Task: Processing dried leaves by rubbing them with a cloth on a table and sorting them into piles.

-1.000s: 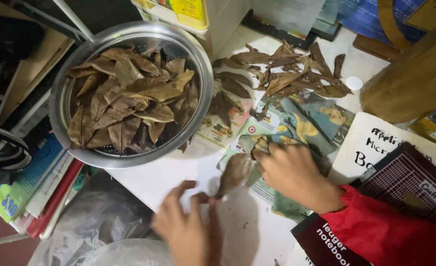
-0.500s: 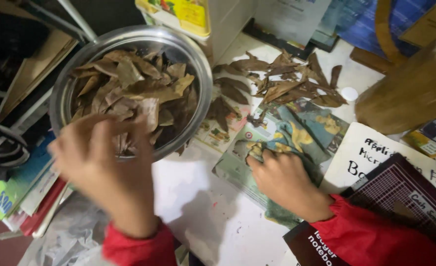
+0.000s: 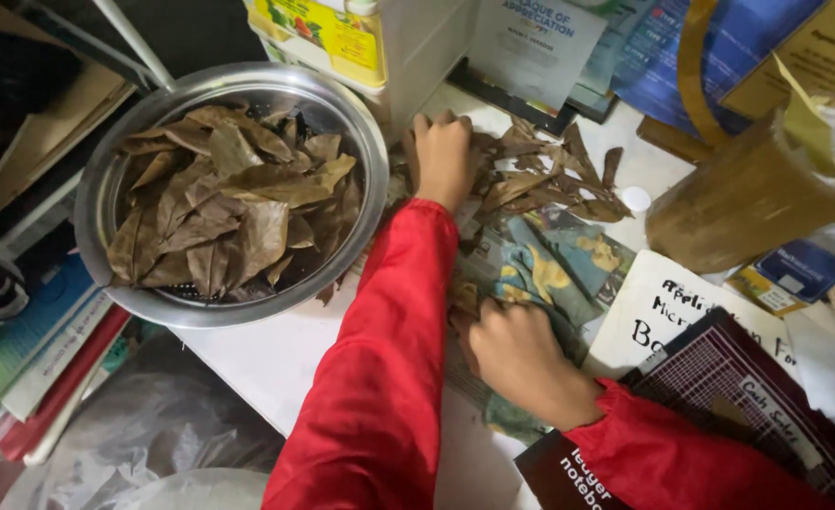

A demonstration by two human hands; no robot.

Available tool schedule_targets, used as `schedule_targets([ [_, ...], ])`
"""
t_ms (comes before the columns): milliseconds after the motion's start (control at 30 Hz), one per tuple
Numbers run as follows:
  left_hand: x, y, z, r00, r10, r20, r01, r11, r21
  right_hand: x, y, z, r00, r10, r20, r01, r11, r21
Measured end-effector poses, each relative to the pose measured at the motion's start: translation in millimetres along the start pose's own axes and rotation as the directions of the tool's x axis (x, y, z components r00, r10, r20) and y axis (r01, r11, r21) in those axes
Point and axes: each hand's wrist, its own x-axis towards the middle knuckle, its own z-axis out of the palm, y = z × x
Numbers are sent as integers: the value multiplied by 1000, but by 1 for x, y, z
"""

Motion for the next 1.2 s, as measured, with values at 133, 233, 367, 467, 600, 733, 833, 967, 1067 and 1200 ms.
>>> schedule_targets([
  [133, 10, -10, 39, 992, 48, -116, -54, 997, -46, 3, -2, -10, 1000, -15, 11, 15, 1000, -12],
  [233, 14, -12, 20, 927, 96, -362, -92, 995, 26, 1, -1, -4, 1000, 7, -30, -9, 997, -76],
  [367, -4, 2, -81, 908, -150, -392, -97, 834, -544, -2, 2, -1, 999, 40, 8, -40, 999, -8],
  [467, -42, 16, -158, 904, -265, -336, -64, 692, -719, -5, 6, 4, 994, 48, 100, -47, 999, -5],
  [600, -110, 15, -194, 912, -365, -186, 12, 478, -878, -4, 9, -1, 939, 135, 317, -131, 991, -32],
  [733, -179, 4, -217, 893, -446, -60, 153, 427, -891, 7, 14, -24, 971, 101, 219, -112, 993, 39],
  [833, -209, 0, -224, 897, -440, -37, 293, 655, -697, 20, 18, -48, 842, 221, 493, -309, 945, 104],
  [967, -233, 0, -203, 950, -302, -77, 271, 922, -275, 21, 27, -75, 812, 345, 471, -368, 929, -45],
  [1067, -237, 3, -195, 967, -245, -71, 236, 965, -110, 8, 22, -85, 851, 289, 438, -221, 954, -201],
  [1200, -235, -3, -195, 966, -187, 181, 236, 922, -307, -2, -18, -71, 974, 38, 223, -19, 996, -86],
])
